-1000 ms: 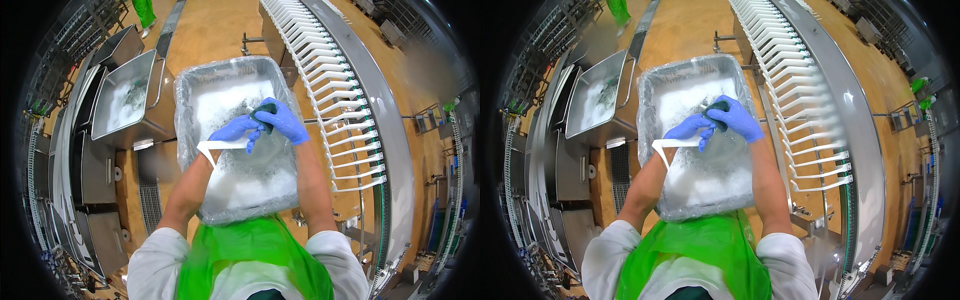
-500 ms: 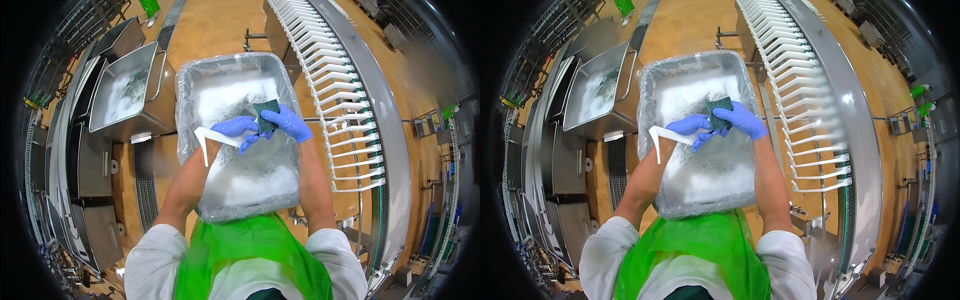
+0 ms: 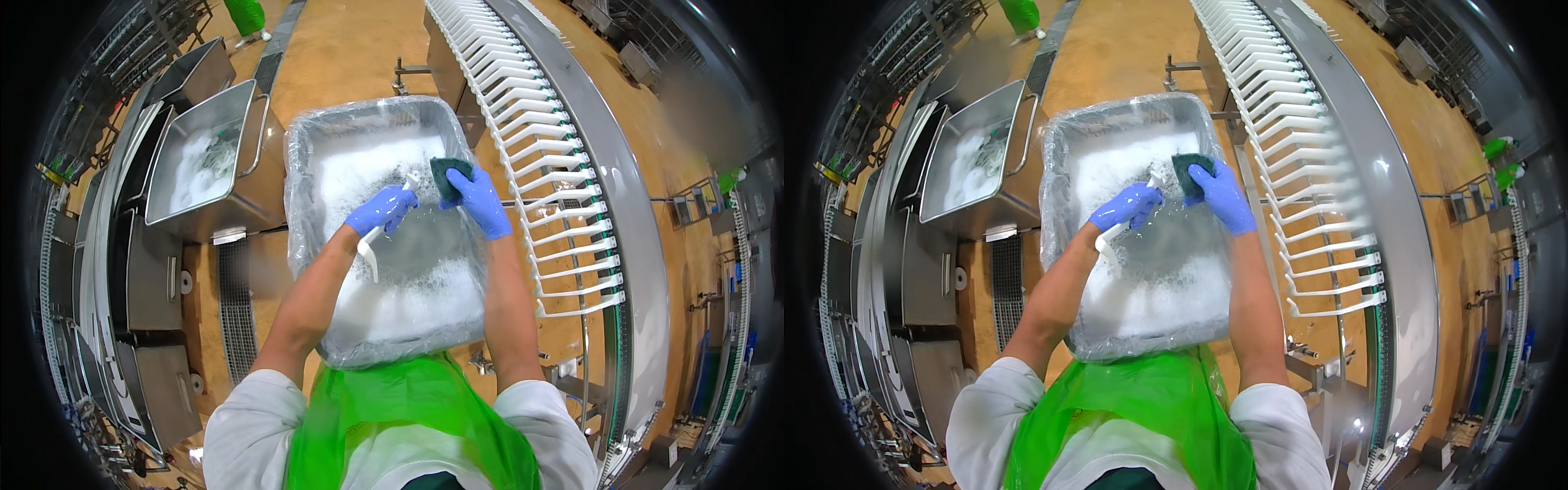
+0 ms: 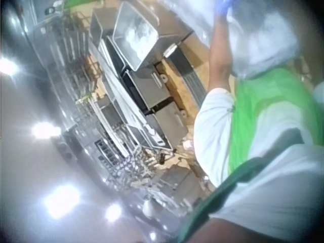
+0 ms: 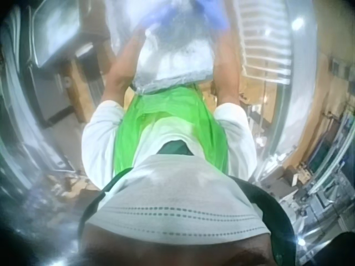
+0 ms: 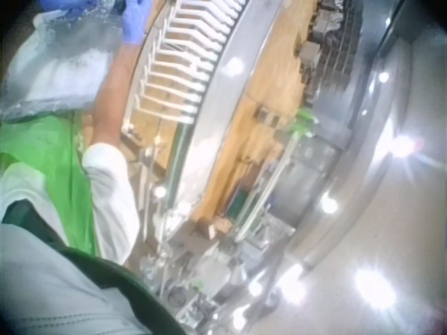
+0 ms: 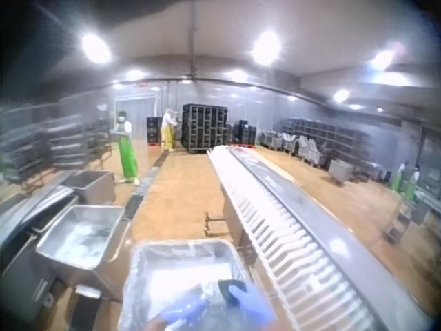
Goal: The person repeatedly scrubs white plastic parts with a green sponge in a soapy water tub, rinses them, and places them on a conveyor belt. The process is repeated for multiple parts throughout the clip.
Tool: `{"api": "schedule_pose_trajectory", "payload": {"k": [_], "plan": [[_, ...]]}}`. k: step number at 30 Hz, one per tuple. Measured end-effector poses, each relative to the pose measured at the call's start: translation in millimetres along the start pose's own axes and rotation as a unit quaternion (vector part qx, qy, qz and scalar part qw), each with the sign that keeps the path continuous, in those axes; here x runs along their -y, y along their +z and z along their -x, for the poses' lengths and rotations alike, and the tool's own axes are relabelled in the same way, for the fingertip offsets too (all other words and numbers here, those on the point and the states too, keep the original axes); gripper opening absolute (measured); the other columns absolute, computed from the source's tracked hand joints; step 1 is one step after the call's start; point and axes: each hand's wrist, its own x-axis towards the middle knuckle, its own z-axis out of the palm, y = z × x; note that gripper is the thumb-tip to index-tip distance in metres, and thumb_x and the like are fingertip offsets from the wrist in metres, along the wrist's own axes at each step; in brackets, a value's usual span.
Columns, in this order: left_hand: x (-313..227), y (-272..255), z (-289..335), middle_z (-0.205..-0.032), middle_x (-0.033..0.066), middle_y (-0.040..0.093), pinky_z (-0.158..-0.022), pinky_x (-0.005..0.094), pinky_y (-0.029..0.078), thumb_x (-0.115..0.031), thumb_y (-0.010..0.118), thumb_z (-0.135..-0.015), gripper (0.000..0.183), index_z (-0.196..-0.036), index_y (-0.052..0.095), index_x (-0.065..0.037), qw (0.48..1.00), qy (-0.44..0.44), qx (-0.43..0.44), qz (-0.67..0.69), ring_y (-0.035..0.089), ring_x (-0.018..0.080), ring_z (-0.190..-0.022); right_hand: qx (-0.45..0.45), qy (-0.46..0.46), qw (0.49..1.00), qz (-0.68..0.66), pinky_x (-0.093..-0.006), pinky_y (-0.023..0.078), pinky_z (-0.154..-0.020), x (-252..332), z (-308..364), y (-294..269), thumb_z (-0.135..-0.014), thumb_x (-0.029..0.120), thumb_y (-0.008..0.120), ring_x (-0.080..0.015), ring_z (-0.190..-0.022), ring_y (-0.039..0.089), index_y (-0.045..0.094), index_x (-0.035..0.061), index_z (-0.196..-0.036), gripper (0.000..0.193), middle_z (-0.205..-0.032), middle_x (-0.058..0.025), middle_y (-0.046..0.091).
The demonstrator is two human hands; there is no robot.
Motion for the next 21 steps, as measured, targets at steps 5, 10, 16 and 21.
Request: {"api": "schedule_pose_trajectory", "payload": {"k": [5,10,16,21], "plan": [[7,19,-5,-0.071,-0.0008,0.05,-0.048,0.0226,0.04,-0.023,0.054,-0.087,0.017,-0.092,0.062,-0.008,0.987,0.055,-0.062,-0.137,0.047,0.0066,-0.058,0.056,0.065,0.989,0.117,-0.0237,0.05,-0.046,-2,5,42,-0.093,0.028,0.061,-0.0087,-0.059,0.056,0.066,0.0033,-0.11,0.031,-0.081,-0.003,0.062],[-14,20,9,-0.083,0.0009,0.058,-0.06,0.0221,0.046,-0.02,0.057,-0.087,0.032,-0.115,0.061,-0.005,0.976,0.166,-0.065,-0.127,0.053,0.0082,-0.069,0.048,0.049,0.998,0.012,-0.0252,0.05,-0.046,-5,-2,30,-0.093,0.024,0.06,-0.0095,-0.058,0.058,0.066,0.0026,-0.104,0.025,-0.079,-0.0034,0.062],[-5,31,4,-0.092,0.0015,0.056,-0.068,0.0251,0.049,-0.027,0.064,-0.092,0.046,-0.126,0.047,-0.002,0.978,0.207,-0.026,0.02,0.053,0.0088,-0.076,-0.089,-0.144,0.979,0.113,-0.0274,0.049,-0.049,-14,-9,39,-0.095,0.017,0.055,-0.0113,-0.064,0.06,0.063,0.005,-0.106,0.018,-0.082,-0.0043,0.064],[-9,32,6,-0.093,0.0072,0.059,-0.063,0.0277,0.052,-0.025,0.06,-0.093,0.042,-0.122,0.044,0.001,0.985,0.172,-0.035,-0.004,0.057,0.0115,-0.074,-0.09,-0.045,0.976,0.194,-0.0282,0.049,-0.05,-12,-12,28,-0.091,0.022,0.062,-0.0125,-0.058,0.059,0.06,0.002,-0.1,0.022,-0.077,-0.0052,0.063]]}}
